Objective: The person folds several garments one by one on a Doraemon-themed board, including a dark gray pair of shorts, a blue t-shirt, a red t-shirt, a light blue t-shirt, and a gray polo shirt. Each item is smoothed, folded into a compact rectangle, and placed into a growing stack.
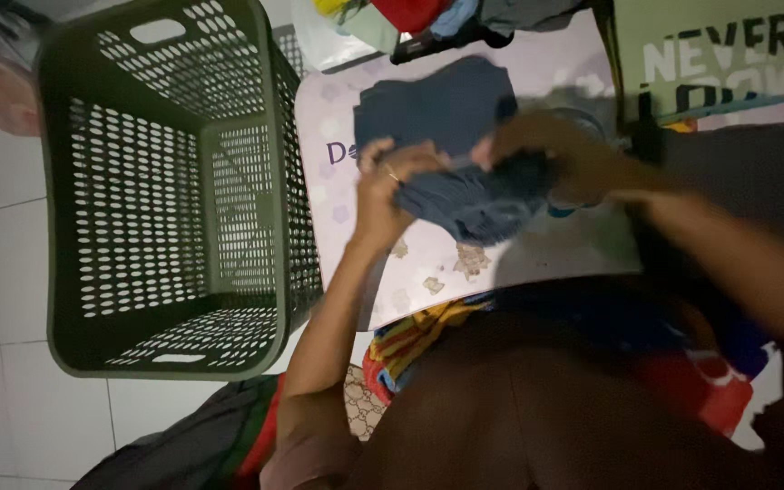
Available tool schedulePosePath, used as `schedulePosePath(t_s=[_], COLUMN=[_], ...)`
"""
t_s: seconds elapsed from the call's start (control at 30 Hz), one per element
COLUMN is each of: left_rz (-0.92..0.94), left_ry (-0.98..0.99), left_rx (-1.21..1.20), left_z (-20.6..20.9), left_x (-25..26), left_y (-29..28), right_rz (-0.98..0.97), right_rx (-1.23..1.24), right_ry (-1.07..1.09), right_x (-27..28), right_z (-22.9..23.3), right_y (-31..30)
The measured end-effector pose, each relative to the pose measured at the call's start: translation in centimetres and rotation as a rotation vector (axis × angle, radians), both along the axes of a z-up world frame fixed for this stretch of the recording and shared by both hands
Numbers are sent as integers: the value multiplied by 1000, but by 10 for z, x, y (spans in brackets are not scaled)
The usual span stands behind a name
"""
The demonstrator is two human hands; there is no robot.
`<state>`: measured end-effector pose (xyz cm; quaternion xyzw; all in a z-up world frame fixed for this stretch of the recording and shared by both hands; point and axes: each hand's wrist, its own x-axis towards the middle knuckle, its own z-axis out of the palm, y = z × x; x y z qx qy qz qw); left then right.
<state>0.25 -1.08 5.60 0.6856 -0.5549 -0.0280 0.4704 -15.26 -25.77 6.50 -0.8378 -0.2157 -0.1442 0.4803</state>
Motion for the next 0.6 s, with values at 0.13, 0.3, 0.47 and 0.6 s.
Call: schedulePosePath(t_s=[0.13, 0.3, 0.47, 0.6], left_rz=[-132, -174, -148, -132], left_ry=[-38, 53, 18, -9], left_rx=[269, 330, 321, 268], left_z=[-38, -48, -46, -55], left_x=[-13, -20, -21, -14], left_y=[21, 39, 50, 53], right_rz=[33, 34, -74, -116], right_rx=[-301, -558, -720, -659], right_ry=[353, 341, 204, 244], right_x=[-32, -45, -41, -31], right_z=[-46, -59, -52, -31], right_y=[13, 30, 37, 37])
